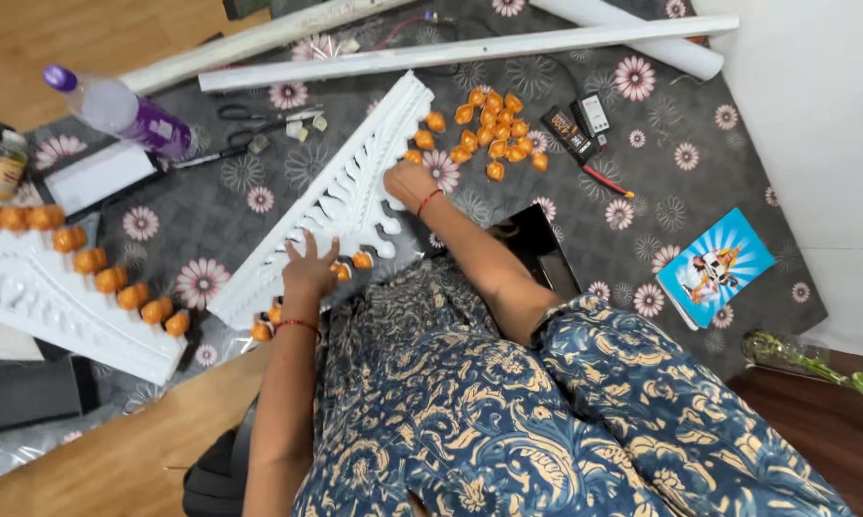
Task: The person places small orange bulb-shaped objects into the slots of a white decorative light fixture. They work methodically along the fixture, picking up each bulb and inserting it into the designated openings.
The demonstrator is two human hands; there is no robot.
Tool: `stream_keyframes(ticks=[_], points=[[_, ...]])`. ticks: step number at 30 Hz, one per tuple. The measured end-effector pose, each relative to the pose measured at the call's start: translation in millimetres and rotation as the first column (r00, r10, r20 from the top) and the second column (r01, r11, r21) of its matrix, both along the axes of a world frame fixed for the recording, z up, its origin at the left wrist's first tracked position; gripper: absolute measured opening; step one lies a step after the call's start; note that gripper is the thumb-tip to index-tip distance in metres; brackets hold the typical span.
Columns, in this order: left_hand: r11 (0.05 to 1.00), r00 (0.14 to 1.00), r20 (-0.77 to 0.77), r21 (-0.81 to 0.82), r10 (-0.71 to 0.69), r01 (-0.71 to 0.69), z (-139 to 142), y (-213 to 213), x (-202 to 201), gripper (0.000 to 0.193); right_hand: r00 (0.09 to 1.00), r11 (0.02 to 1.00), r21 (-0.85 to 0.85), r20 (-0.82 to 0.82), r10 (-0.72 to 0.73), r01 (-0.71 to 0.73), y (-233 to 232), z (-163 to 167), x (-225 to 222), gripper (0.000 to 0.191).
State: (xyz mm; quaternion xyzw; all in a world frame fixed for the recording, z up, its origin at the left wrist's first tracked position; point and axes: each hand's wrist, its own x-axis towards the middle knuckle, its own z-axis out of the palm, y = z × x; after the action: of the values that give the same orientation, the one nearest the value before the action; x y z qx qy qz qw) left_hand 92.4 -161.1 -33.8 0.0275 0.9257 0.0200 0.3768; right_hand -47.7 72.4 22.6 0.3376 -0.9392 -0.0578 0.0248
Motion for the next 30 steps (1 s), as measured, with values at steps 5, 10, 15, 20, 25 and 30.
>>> stream_keyframes(ticks=[5,10,15,20,25,30], points=[[0.999,0.999,0.036,0.028,0.017,-0.018,13,-7,-2,0.075,0.980,0.977,-0.212,0.191,0.056,-0.015,33,-7,5,0.010],[0.994,0.992,0.080,0.027,0.100,-0.103,6,-6,0,0.073,0.974,0.932,-0.354,0.228,0.000,0.083,64,-20,18,0.022],[0.990,0.988,0.075,0.031,0.132,-0.135,8,-3,3,0.070,0.976,0.881,-0.473,0.182,0.116,-0.017,54,-43,10,0.047],[0.973,0.976,-0.041,0.093,0.216,-0.212,20,-4,16,0.061,0.955,0.926,-0.365,0.230,0.186,-0.092,51,-65,2,0.023],[0.897,0.858,-0.295,0.274,0.421,-0.346,28,4,43,0.057,0.908,0.804,-0.542,0.160,0.386,-0.246,69,-51,7,0.022],[0.881,0.660,-0.584,0.337,0.472,-0.331,20,24,70,0.060,0.957,0.823,-0.554,0.285,0.048,0.123,97,-19,7,0.029]])
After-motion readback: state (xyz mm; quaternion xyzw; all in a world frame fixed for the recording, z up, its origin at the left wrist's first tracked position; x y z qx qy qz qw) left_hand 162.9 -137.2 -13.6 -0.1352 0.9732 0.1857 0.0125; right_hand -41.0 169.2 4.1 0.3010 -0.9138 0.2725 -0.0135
